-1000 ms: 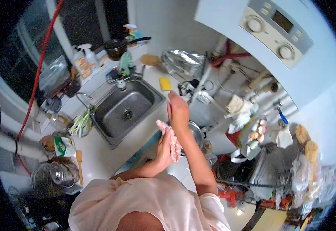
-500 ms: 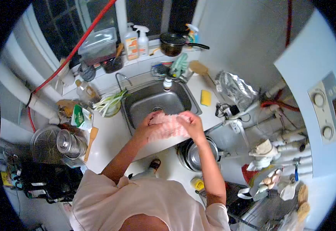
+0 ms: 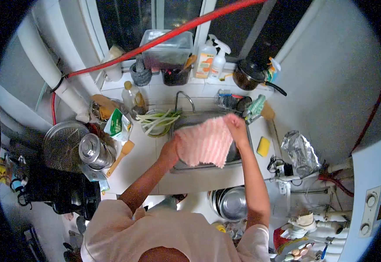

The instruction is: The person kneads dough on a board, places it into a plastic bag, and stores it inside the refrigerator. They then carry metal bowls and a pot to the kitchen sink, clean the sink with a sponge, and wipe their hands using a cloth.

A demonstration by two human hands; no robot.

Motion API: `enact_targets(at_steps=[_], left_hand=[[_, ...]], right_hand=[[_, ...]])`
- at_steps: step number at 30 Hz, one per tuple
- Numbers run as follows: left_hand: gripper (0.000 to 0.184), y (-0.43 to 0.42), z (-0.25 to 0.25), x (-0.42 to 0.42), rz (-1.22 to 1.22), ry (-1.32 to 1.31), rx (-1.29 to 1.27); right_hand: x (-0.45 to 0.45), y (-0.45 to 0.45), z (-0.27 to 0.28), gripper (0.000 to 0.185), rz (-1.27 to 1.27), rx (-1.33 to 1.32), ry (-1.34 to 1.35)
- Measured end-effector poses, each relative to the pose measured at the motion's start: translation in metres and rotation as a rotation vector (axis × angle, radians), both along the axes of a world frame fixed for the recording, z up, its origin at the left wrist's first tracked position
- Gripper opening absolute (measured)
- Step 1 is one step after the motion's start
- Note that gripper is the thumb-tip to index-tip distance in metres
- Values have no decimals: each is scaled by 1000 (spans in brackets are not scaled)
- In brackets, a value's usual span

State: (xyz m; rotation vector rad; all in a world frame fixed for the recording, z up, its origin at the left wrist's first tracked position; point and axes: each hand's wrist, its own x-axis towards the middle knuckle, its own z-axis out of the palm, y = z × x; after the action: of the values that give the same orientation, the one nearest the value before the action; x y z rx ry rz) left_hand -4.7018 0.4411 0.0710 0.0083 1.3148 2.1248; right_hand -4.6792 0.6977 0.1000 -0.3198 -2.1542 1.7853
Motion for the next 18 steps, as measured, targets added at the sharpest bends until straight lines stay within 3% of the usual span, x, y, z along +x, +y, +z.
enact_targets(at_steps=[3, 6, 9, 10, 12, 15, 17, 18], left_hand=[[48, 18, -8, -52, 131, -9, 434], [51, 34, -9, -109, 231, 50, 572], [37, 51, -29, -151, 227, 27, 644], [34, 53, -61, -163, 171, 31, 457], [29, 51, -131, -184, 44, 40, 78], [21, 38, -115, -159, 224, 39, -172], [17, 27, -157, -157, 455, 474, -204], [17, 14, -146, -149, 449, 559, -257]], right_hand=[[-78, 12, 34, 13, 105, 143, 61], [-158, 16, 47, 18, 139, 255, 143], [-220, 35, 8, 24, 19, 423, -1], [-229, 43, -14, 29, 18, 631, -115], [-206, 27, -43, 34, -73, 858, -94], [-149, 4, -65, 36, -22, 677, -54], [-88, -11, -65, 29, -2, 500, -70], [-58, -13, -72, 24, -2, 433, -45]])
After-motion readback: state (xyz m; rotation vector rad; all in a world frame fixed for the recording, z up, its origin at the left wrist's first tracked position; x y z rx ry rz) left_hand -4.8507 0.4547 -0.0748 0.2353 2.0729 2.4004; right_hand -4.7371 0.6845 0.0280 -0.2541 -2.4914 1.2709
